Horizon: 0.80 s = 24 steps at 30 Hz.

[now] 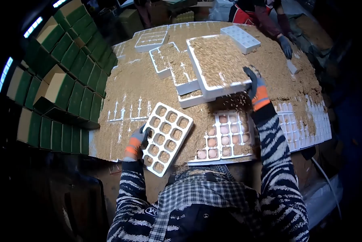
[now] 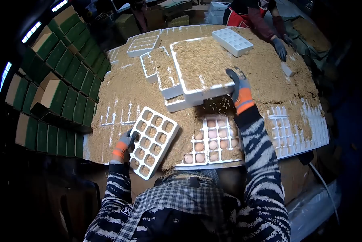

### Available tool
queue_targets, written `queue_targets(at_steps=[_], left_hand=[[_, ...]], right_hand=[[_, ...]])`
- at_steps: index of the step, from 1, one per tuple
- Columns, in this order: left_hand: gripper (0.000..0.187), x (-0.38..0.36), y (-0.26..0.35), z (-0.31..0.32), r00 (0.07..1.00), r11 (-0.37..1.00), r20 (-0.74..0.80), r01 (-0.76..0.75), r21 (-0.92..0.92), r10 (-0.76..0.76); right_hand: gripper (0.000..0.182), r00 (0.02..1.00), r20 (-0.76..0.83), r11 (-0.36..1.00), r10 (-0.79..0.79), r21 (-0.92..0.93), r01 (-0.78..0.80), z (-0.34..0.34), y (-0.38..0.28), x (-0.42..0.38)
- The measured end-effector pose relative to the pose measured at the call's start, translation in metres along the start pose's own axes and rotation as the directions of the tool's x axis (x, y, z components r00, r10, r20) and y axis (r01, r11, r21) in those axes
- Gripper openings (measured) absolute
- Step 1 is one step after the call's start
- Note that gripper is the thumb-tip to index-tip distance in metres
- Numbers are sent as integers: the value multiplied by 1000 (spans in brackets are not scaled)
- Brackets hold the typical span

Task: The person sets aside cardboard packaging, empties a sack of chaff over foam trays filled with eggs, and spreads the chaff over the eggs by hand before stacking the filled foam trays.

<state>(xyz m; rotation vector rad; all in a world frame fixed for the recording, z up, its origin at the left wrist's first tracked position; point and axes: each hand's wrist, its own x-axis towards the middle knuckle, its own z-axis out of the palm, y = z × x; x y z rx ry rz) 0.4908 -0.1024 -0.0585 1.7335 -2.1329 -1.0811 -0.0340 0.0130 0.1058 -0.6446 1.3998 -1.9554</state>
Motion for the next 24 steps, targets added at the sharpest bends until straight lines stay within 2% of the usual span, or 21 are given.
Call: queue_targets(at_steps=[1,2,3,5,6,8,9,10,11,12,13,14,15,16,18,20,22,23,24], left_hand=[[41,-22,35,-23,992,993,45,119,15,-120],[40,-37,44,-36,1000,999,24,9,-51,-8],[40,-41,36,-44,999,996,31,16,-93,-13],[40,-52,37,-55,999,990,44,14,-140,-8],[41,-65,52,-63,997,996,68,40,-84,-35],[46,-78,67,-69,983,995,153,98,2,-97],[48,-74,53,-60,986,992,154,50,113,-67],[50,-65,42,-52,987,974,158,-5,224,-31],[53,-73,75,-52,976,969,212,-93,231,44],[50,-74,95,-45,969,963,236,-134,232,78],[50,-61,103,-31,945,946,293,-221,238,146],[51,-48,113,-18,913,922,349,-303,241,209],[50,-50,149,-11,916,868,353,-324,376,189],[51,-32,151,11,857,850,410,-445,281,313],[51,-22,203,35,777,822,529,-520,233,342],[51,-11,241,66,710,780,599,-588,215,370],[43,-23,280,83,696,748,490,-652,123,525],[45,-13,291,95,701,866,549,-491,-91,455],[45,-5,291,108,706,870,548,-486,-84,447]], right_hand=[[27,883,276,862,-378,-242,445,13,23,21],[28,993,101,993,65,96,-74,55,9,22],[32,988,105,989,111,84,-120,75,22,36],[49,986,39,968,163,-200,-152,101,42,54],[51,991,-1,957,135,-260,-130,99,75,86],[61,988,74,866,-134,-475,153,94,67,71],[66,918,93,702,-386,-616,357,87,64,48],[72,783,152,466,-603,-730,500,86,43,0],[67,676,365,309,-640,-683,662,87,12,-53],[75,667,553,436,-500,-504,745,73,24,-90],[83,508,844,446,-170,-394,804,72,9,-124],[91,316,937,409,148,-348,844,75,0,-156],[90,224,925,346,308,-328,879,69,1,-180],[90,134,877,293,461,-293,910,64,3,-197],[83,258,803,108,536,-369,923,41,10,-212],[74,369,812,42,452,-433,901,2,15,-207],[68,413,795,31,444,-475,880,-39,-1,-201],[67,463,771,-1,437,-515,857,-58,-14,-195],[65,509,747,-29,427,-551,834,-77,-28,-186]])
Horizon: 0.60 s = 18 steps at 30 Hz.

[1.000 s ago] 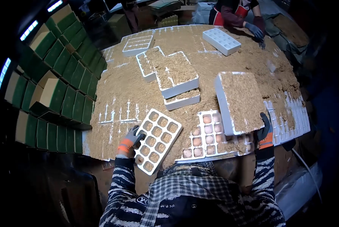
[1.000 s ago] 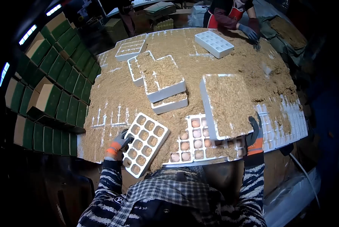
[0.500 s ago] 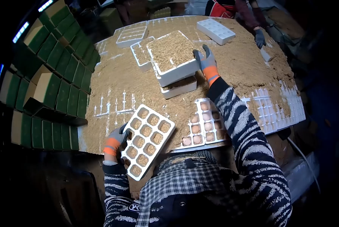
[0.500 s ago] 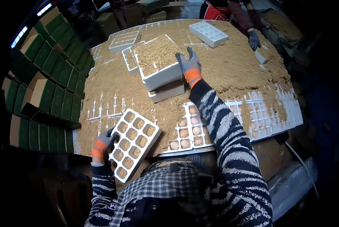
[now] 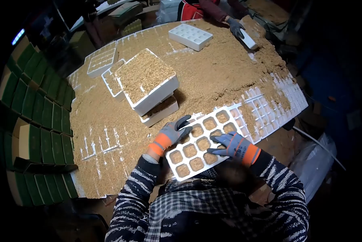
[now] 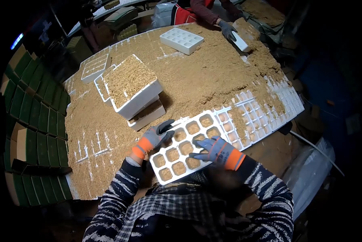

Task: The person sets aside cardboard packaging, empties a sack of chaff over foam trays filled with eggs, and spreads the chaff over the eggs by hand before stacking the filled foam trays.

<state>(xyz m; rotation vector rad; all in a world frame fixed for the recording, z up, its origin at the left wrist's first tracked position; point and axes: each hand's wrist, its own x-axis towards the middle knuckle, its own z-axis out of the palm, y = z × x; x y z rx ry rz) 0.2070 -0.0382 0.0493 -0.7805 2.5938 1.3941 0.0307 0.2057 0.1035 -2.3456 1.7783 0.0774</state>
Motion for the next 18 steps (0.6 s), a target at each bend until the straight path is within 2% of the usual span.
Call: queue_targets(at_steps=[1,2,3,4,6,7,8,10,13,16,18], left_hand=[[45,15,-7,7,976,985,-150,-168,-50,159],[46,25,-10,12,905,940,-304,-333,-71,298],[40,19,-1,17,841,952,-482,-302,-43,245],[40,20,-7,28,840,958,-493,-284,-40,228],[41,24,-32,43,669,945,-678,-126,301,305],[44,25,-37,46,753,942,-597,-92,323,278],[44,28,-36,50,755,946,-608,-51,320,246],[49,38,-31,51,778,797,-564,142,588,277],[52,49,-39,54,743,779,-621,228,584,248],[53,47,-34,47,736,727,-640,314,611,220],[53,48,-33,41,741,691,-647,371,620,182]], right_hand=[[66,995,-31,995,93,20,-93,-10,21,-15],[66,981,-59,983,183,43,-181,-15,45,-28],[68,952,-135,961,274,0,-276,-12,74,-39],[69,911,-215,929,352,-36,-368,-8,106,-48],[68,811,-363,851,459,-82,-519,10,179,-51],[67,736,-402,784,544,-70,-617,12,211,-40],[67,656,-431,710,619,-50,-703,13,239,-25],[65,595,-437,649,674,-35,-760,14,292,17],[61,612,-416,655,673,-49,-754,24,337,89],[60,700,-297,725,649,-38,-688,29,335,155],[57,745,-274,754,608,-94,-650,30,324,186]])
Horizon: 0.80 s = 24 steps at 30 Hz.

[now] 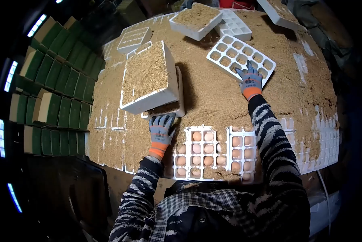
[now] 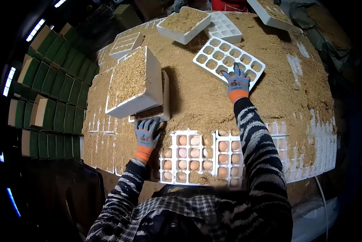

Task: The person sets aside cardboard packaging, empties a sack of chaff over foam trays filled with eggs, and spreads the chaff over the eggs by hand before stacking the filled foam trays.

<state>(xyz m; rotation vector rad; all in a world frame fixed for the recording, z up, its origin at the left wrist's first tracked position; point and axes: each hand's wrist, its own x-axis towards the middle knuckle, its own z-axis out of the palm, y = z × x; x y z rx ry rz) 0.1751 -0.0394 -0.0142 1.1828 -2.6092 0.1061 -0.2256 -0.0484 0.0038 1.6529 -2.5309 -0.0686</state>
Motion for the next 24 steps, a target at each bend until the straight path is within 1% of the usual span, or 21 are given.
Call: queue_targets(at_steps=[1,3,6,7,8,10,11,13,14,15,16,17,18,20,21,22,23,24], left_hand=[[51,3,-2,1,1000,1000,-21,2,-3,-2],[50,6,-7,3,999,1000,-41,13,-5,-13],[41,0,-23,10,979,999,-198,-34,20,38],[37,-1,-30,3,972,1000,-233,-25,16,28],[37,-6,-46,5,967,998,-253,16,66,1],[42,-17,-75,5,964,998,-263,57,31,-47],[42,-24,-85,5,964,998,-260,57,26,-48],[46,-40,-94,5,979,999,-200,29,-43,-37],[46,-44,-90,5,978,998,-204,22,-55,-33],[46,-50,-82,5,965,990,-233,105,-91,-124],[47,-55,-75,7,944,974,-255,181,-135,-211],[43,-59,-70,11,925,928,-186,282,-246,-330],[43,-66,-59,15,931,926,-184,260,-275,-316],[38,-67,-35,6,993,934,-70,60,-352,-90],[34,-64,-25,9,996,910,-91,-27,-414,-12],[42,-58,-17,9,999,867,-47,-27,-498,4],[47,-47,-6,2,999,871,-45,-29,-491,8],[52,-33,4,-3,999,876,-38,-24,-481,7]], right_hand=[[55,999,-12,999,-47,1,47,2,-8,5],[55,997,-8,997,-78,7,78,5,-20,12],[56,994,8,993,-113,22,113,3,-30,14],[56,987,40,988,-155,14,154,-1,-34,14],[57,978,71,981,-196,7,196,-7,-39,12],[57,973,90,977,-214,-3,215,-10,-48,0],[56,953,111,960,-280,29,279,-8,-52,-9],[53,910,133,919,-394,92,384,-14,-57,-40],[52,891,95,896,-443,90,436,-7,-60,-58],[50,868,77,870,-490,95,483,-2,-61,-75],[47,856,111,863,-504,106,494,-8,-63,-93],[45,824,106,830,-556,106,547,-13,-63,-107],[45,788,106,795,-606,104,597,-18,-57,-120],[46,692,25,680,-722,214,702,-30,-38,-138],[48,725,-11,709,-689,200,677,-32,-24,-139],[52,796,-121,751,-593,275,601,-31,-1,-134],[53,905,-156,880,-396,219,422,-37,24,-130],[53,968,-184,957,-168,206,206,-33,53,-121]])
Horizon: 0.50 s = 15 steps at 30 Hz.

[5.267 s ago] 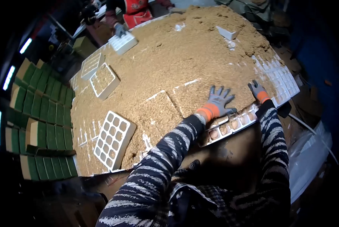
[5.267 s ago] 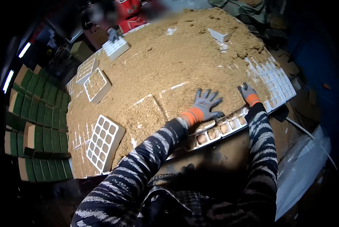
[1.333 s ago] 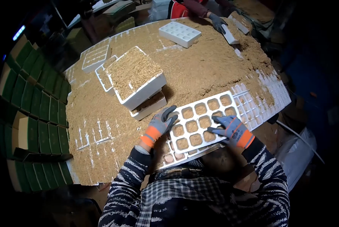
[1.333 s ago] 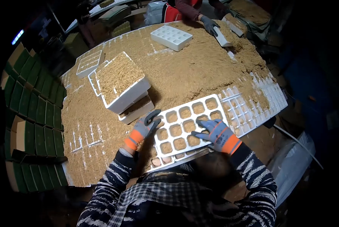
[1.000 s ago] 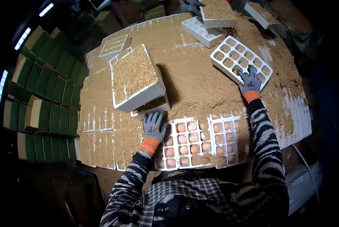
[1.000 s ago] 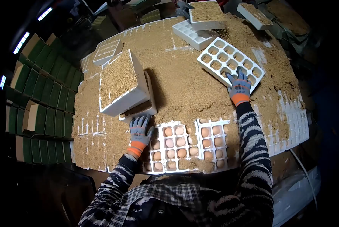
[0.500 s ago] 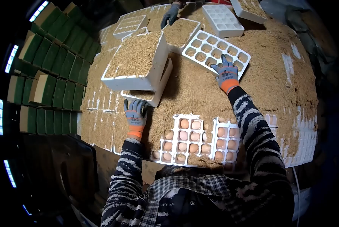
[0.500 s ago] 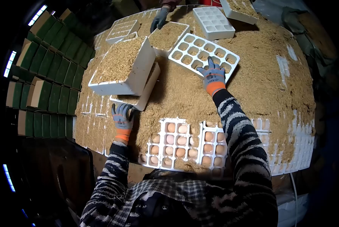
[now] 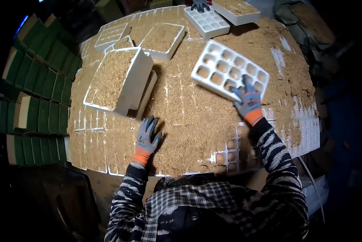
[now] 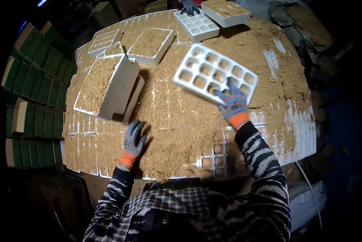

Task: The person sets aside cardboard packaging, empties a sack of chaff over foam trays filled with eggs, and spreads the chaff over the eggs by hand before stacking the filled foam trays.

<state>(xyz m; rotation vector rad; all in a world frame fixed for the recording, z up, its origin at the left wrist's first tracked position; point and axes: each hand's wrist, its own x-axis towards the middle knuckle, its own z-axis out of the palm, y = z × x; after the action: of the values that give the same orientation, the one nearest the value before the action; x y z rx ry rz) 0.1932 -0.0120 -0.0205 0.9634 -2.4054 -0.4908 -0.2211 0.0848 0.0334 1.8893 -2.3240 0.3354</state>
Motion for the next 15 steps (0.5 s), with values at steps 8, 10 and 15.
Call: queue_targets(at_steps=[8,10,15], left_hand=[[62,73,-14,72,975,910,45,186,371,-217],[59,76,-29,85,975,968,-1,220,125,-221],[66,49,0,74,962,994,258,71,78,-89]], right_hand=[[57,750,-121,681,650,-347,-645,25,116,-10],[55,883,-55,844,466,-274,-462,35,96,-8],[50,977,200,987,66,-154,-35,26,-15,-26]])
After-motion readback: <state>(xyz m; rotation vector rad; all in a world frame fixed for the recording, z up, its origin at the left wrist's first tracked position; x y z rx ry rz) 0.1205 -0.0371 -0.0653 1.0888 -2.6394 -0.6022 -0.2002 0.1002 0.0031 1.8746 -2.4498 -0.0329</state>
